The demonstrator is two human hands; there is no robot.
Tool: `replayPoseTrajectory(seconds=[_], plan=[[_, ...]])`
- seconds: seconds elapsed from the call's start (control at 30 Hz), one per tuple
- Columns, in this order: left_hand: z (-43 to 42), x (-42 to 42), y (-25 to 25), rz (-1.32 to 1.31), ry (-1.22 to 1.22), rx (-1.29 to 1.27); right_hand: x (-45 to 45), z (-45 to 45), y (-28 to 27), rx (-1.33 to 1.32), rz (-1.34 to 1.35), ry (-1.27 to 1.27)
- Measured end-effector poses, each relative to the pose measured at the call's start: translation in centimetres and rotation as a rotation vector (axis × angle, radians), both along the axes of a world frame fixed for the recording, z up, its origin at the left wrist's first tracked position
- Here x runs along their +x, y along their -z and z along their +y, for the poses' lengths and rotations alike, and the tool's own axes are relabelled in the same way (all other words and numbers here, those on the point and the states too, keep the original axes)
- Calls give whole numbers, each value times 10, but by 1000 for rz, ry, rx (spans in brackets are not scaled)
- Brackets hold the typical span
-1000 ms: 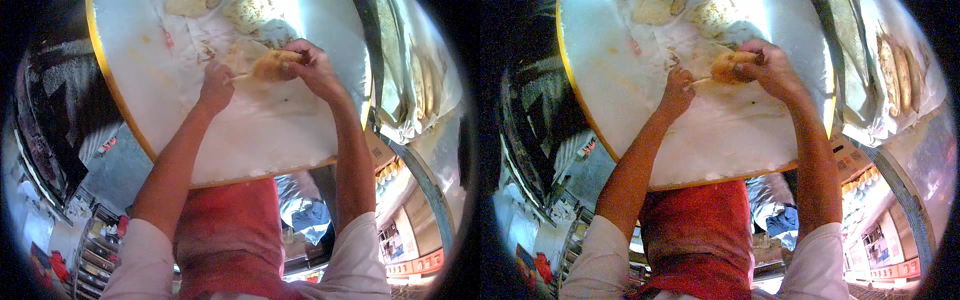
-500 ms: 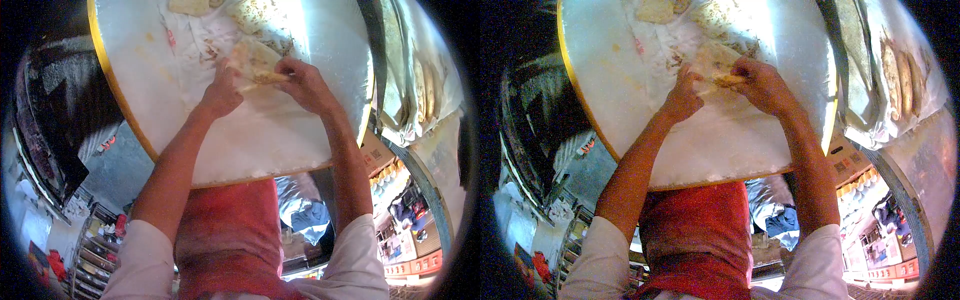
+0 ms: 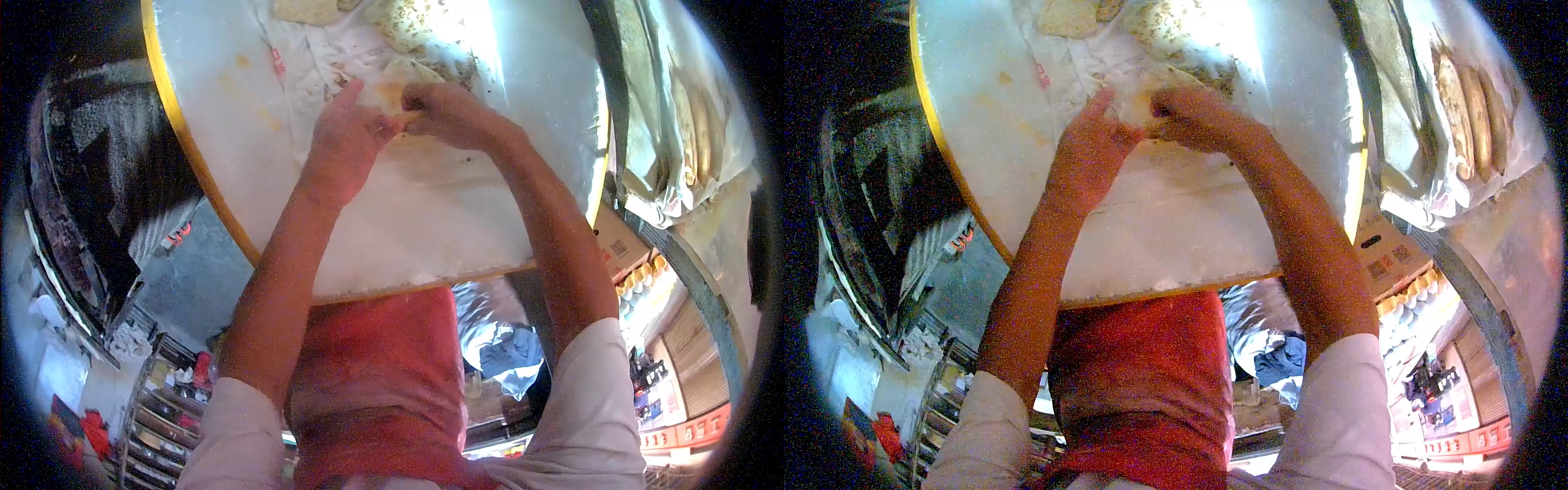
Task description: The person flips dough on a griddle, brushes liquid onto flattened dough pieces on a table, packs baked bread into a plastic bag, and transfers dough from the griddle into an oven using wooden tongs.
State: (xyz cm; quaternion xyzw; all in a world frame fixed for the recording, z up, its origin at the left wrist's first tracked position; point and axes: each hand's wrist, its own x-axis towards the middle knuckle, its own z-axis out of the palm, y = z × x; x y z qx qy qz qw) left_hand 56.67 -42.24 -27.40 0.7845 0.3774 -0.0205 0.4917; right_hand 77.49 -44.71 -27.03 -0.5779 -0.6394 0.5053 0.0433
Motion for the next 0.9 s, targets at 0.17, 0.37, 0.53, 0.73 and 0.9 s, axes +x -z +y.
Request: replayPoseTrajectory(seconds=[0.17,0.37,0.53,0.73,0.9], plan=[[14,16,-46,239,-185,336,-12,13,8,-35,107,3],[40,1,-17,-78,-723,-651,-15,10,-17,-54,-37,-115],[31,-10,-9,257,77,599,2,-5,-43,-299,-90,39],[51,11,-14,387,-82,259,1,-18,-29,-27,-77,-49],[47,37,-11,88,-337,-50,-28,-3,-31,-61,-150,-192]])
